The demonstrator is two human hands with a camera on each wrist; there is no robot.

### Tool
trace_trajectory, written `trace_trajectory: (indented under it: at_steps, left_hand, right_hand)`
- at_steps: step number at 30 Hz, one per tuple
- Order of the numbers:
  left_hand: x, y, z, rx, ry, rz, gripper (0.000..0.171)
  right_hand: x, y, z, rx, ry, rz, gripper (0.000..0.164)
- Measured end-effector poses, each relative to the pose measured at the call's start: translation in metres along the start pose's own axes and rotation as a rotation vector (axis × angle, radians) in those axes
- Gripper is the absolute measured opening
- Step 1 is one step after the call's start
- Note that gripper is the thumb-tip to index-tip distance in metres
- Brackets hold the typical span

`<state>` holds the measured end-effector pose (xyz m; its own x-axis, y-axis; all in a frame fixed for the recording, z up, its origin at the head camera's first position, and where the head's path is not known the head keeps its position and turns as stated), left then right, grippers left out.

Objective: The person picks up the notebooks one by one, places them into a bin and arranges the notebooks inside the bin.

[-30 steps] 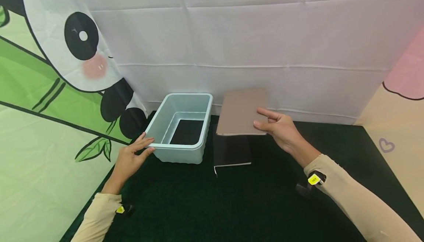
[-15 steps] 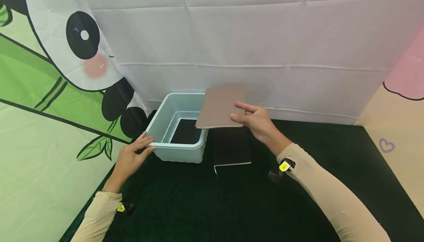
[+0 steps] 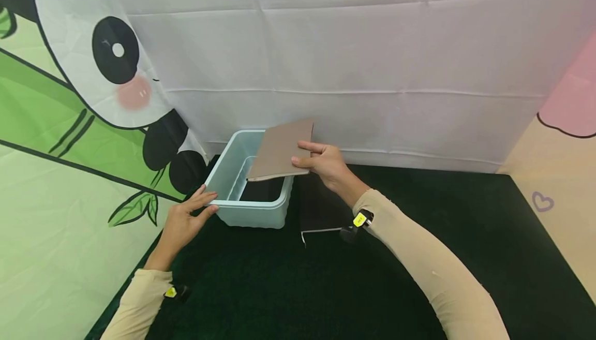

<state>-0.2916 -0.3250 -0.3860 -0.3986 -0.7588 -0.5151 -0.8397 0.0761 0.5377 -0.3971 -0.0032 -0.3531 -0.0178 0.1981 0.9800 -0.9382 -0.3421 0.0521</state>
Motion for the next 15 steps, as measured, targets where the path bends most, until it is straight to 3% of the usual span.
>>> trace_trajectory:
  at_steps: [15]
  left_hand:
    - [0.0,0.0,0.0,-0.008,-0.01,0.007,0.037]
  right_hand:
    - [-0.017,0.031,0.038,-0.01,-0.082,0.021,0.057]
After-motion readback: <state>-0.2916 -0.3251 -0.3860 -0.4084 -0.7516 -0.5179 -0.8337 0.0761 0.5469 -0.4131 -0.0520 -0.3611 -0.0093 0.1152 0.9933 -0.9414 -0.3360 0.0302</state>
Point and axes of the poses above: each hand's wrist, its own y-axis towards the middle knuckle, its own z-axis out of the palm, x = y × z, the point moved 9 cm from there along y, towards the middle knuckle, and after that the axes turned 6 degrees about -z, right-handed, at the moved point
